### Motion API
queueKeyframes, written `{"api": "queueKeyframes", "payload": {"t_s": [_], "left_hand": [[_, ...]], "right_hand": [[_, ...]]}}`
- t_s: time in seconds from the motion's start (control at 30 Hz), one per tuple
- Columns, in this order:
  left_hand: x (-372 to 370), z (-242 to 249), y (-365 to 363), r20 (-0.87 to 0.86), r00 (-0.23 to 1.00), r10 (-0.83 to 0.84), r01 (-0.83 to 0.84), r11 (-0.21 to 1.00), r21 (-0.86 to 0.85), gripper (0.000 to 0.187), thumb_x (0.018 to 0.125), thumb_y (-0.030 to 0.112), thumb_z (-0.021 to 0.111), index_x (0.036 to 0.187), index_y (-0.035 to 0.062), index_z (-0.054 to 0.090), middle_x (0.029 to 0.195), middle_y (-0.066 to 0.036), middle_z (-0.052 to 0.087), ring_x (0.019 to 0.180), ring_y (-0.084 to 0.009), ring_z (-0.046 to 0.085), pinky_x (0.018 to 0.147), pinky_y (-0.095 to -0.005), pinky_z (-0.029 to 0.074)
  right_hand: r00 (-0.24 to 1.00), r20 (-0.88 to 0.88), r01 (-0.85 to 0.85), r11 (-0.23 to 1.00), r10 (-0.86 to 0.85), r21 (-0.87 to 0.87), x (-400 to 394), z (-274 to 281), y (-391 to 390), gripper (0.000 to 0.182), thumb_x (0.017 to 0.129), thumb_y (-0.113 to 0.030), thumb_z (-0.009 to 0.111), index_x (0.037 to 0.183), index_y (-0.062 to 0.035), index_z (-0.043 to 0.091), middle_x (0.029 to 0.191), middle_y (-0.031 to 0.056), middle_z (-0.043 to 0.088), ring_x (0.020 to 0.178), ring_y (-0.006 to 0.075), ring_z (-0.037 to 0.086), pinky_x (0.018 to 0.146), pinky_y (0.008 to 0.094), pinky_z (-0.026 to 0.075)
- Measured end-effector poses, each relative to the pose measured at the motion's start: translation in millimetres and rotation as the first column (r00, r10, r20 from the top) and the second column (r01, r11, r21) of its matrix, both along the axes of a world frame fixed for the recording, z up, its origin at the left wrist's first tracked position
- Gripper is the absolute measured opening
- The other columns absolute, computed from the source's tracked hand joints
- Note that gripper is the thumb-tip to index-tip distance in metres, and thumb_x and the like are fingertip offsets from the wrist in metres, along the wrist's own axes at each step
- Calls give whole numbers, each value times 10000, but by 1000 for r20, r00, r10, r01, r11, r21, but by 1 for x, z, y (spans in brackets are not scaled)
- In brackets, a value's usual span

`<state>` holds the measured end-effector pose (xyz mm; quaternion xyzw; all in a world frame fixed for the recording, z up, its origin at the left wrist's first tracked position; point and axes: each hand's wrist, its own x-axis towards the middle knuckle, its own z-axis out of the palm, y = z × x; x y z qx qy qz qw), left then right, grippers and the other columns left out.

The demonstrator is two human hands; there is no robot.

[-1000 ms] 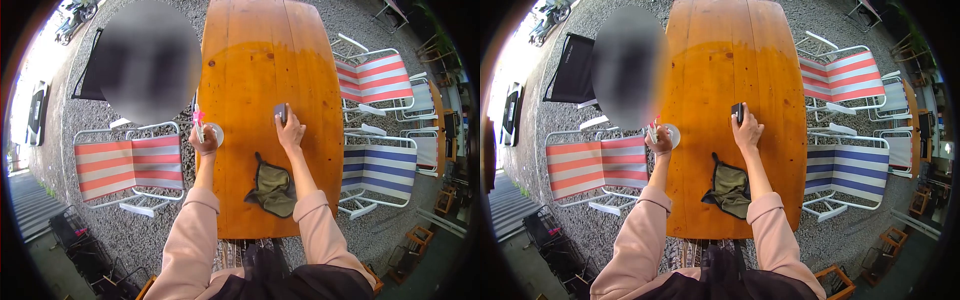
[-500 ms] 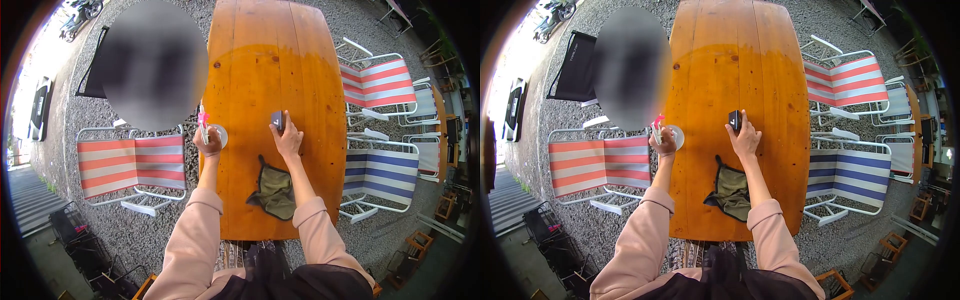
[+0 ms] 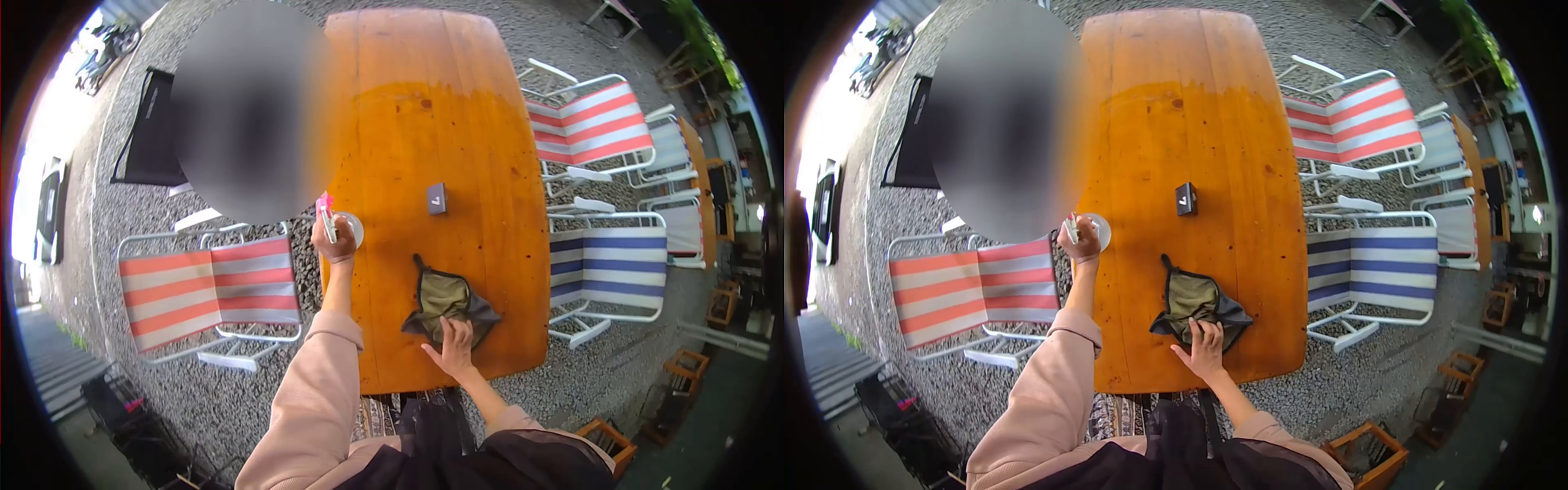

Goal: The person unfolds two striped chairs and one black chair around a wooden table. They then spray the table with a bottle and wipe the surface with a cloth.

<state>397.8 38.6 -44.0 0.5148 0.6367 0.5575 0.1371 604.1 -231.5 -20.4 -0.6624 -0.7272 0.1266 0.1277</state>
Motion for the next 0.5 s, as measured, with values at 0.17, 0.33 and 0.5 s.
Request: {"api": "queueKeyframes", "payload": {"t_s": [0.17, 0.33, 0.5], "left_hand": [[-6, -5, 5, -168, 985, -36, 49, 996, 75, 339, 822, 306, 479, 631, 29, 521, 521, -102, 539, 478, -271, 550, 452, -346, 415], [-16, 38, -8, 171, 905, -390, 414, 901, -130, 286, 848, 273, 493, 744, 8, 525, 619, -132, 517, 560, -253, 515, 522, -356, 399], [-62, 28, -46, 379, 629, -679, 753, 653, -81, 213, 844, 248, 556, 913, 46, 570, 658, -50, 539, 605, -146, 503, 599, -285, 422]], "right_hand": [[983, 52, 169, 977, -177, 131, -12, -13, 2, 268, 820, -196, 564, 1044, -59, 511, 1037, 125, 415, 979, 321, 380, 889, 473, 312], [870, -2, 494, 869, -494, 20, -43, -4, -12, 148, 825, -168, 521, 904, -44, 539, 819, 93, 547, 834, 267, 515, 782, 426, 377], [711, 33, 666, 658, -702, -351, -120, -9, -85, 244, 854, -224, 473, 991, -29, 526, 936, 181, 599, 901, 306, 559, 747, 457, 392]]}}
